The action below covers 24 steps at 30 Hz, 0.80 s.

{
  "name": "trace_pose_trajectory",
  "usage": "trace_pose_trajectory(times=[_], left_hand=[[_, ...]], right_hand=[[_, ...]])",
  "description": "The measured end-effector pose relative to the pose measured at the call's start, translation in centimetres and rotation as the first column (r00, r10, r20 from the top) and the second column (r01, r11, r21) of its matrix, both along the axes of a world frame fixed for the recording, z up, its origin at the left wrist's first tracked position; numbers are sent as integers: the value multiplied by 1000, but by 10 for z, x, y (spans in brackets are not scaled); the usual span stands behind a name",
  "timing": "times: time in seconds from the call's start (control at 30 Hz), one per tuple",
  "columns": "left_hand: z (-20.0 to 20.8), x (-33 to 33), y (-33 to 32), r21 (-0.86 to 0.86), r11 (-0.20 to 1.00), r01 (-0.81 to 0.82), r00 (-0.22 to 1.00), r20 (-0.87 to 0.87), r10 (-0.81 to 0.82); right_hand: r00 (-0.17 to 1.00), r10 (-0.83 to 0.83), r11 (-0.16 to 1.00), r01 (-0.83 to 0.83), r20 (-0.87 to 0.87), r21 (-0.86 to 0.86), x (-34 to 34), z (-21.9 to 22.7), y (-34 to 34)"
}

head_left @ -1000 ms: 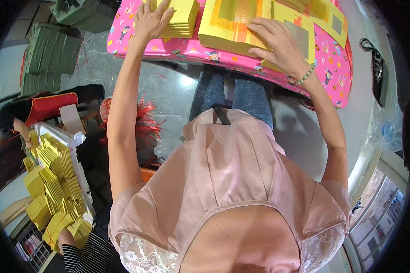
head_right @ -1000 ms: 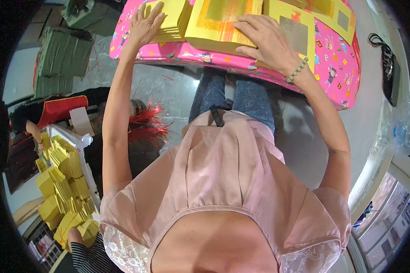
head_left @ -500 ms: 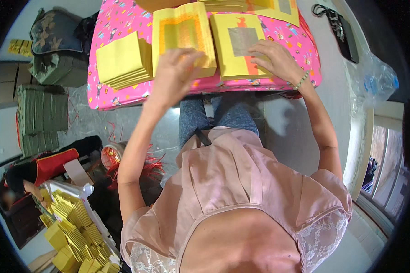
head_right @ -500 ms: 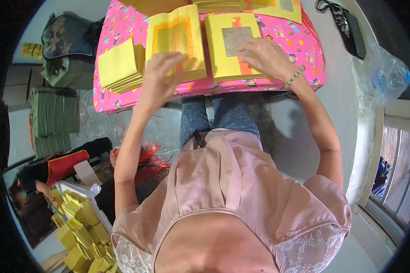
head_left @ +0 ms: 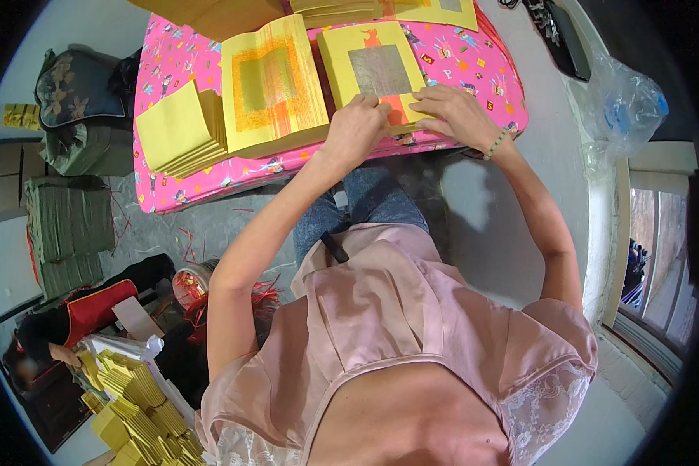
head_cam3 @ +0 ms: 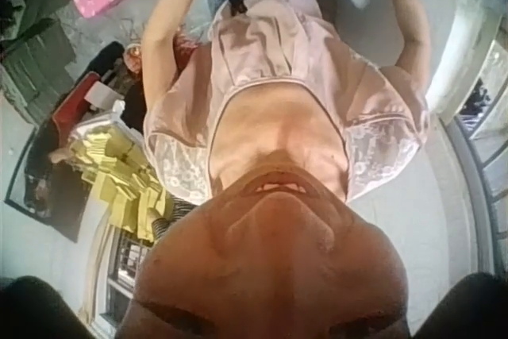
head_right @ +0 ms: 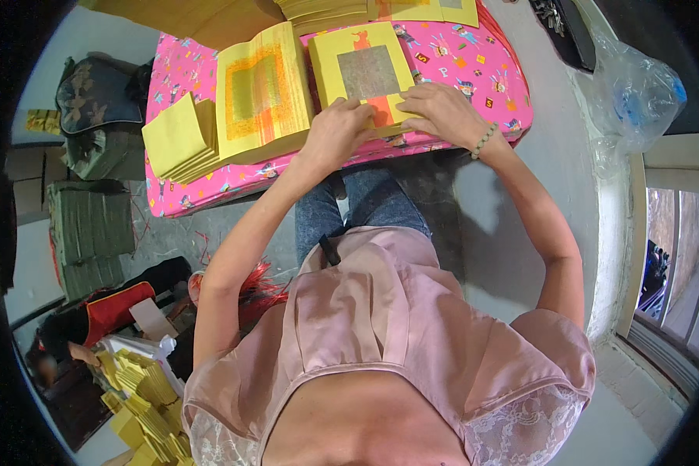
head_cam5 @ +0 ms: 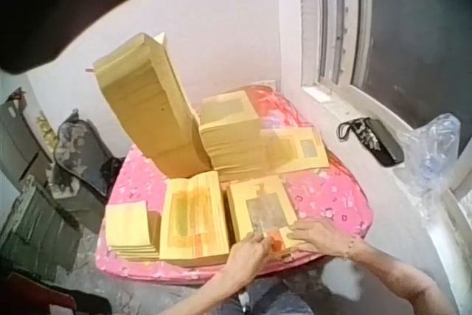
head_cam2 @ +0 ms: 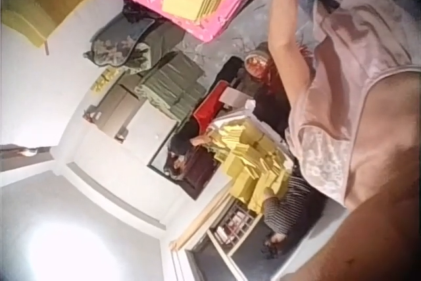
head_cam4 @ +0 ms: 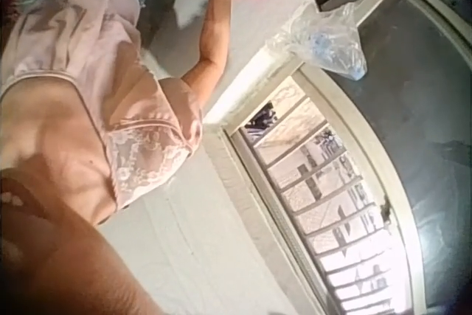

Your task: Organizing and stacking yellow paper sheets with foil patterns on a work table.

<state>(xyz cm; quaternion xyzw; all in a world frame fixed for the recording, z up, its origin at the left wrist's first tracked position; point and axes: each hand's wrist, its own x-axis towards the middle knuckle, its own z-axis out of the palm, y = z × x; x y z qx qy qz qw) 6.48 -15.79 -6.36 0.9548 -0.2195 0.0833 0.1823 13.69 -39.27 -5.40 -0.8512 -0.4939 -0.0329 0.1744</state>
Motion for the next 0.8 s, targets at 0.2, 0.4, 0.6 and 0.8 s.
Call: trace_pose_trajectory(times=[0.2, 0.4, 0.6, 0.8], left_hand=[[10, 5, 8, -188, 982, -36, 989, -151, 7], [16, 11, 6, -191, 979, -70, 973, -229, 24], [32, 19, 8, -224, 968, -110, 926, -377, 18], [35, 26, 13, -275, 954, -122, 888, -460, -19]], right_hand=[[982, 39, 992, -16, -184, 125, 7, -2, -1], [917, 43, 982, 35, -396, 186, 15, -2, 0], [869, 88, 980, 13, -488, 200, 26, 3, 3], [845, 102, 986, -18, -524, 163, 35, 11, 7]])
